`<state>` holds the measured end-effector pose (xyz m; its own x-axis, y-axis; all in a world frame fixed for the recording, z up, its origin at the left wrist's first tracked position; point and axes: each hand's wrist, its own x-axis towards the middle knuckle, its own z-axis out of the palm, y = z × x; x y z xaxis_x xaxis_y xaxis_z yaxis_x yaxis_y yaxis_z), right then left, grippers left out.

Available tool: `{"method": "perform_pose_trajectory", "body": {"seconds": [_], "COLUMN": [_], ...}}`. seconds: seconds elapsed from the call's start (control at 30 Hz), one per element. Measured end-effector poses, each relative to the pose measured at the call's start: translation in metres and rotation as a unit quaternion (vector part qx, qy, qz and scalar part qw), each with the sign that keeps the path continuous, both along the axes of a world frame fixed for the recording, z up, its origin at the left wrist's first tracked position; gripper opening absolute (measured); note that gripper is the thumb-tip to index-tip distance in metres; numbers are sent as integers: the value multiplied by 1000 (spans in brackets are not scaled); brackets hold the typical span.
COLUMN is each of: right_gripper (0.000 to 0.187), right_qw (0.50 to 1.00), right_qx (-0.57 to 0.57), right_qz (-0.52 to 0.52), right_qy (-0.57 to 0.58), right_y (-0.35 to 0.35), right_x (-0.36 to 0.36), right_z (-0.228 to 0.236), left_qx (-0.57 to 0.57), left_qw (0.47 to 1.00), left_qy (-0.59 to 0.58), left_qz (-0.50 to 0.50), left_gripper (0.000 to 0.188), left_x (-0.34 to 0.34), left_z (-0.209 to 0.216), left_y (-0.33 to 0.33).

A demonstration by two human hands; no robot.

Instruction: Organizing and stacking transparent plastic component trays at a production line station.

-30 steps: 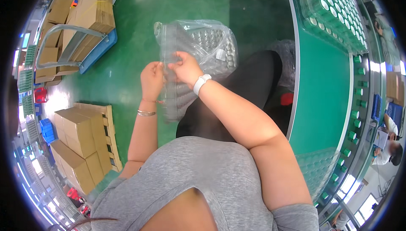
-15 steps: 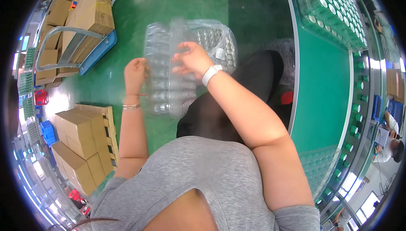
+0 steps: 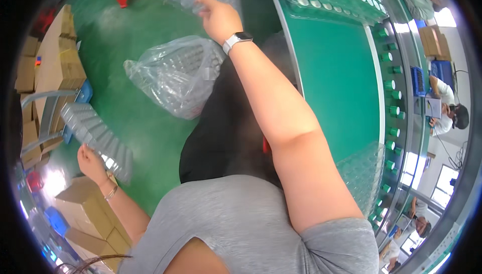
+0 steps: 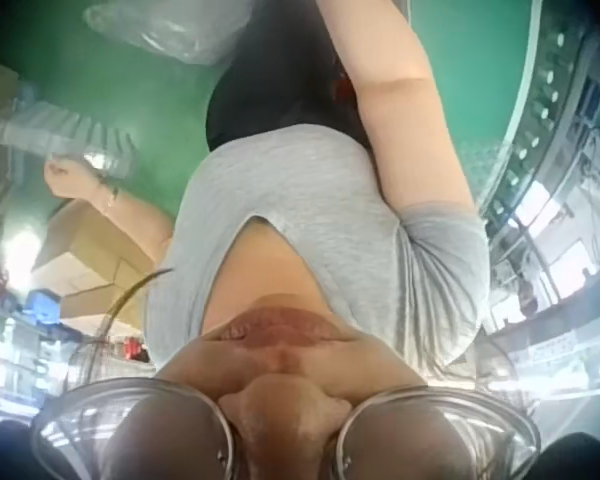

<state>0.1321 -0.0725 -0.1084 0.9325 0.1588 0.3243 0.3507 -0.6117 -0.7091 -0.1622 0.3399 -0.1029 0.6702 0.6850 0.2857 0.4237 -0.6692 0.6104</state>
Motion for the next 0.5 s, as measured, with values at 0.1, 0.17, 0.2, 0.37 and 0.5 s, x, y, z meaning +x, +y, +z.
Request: {"method": "perform_pose_trajectory", "body": {"seconds": [0.1,0.17,0.2,0.37,0.5], "right_gripper": [27,27,29,29,33], "right_qw": [993,986,983,899,846], "right_qx": [-96,-104,-57,-133,-164], "right_qz": [-66,-131,-166,-361,-422], "right_qy": [-2,25,53,212,283], "right_y": [-35,-52,-73,-140,-164], "right_x": [8,2,0,-46,-79], "right_z": [-43,-83,-118,-210,-254], "left_qx": [-109,-139,-175,-250,-266], "left_qw": [993,988,983,966,962], "left_qy": [-10,-28,-47,-61,-49], "left_qz": [35,53,33,-9,-32], "left_gripper": [27,26,26,23,23], "left_x": [15,24,31,58,73], "left_z": [2,3,-1,1,9], "left_y": [-26,-41,-49,-91,-122]}}
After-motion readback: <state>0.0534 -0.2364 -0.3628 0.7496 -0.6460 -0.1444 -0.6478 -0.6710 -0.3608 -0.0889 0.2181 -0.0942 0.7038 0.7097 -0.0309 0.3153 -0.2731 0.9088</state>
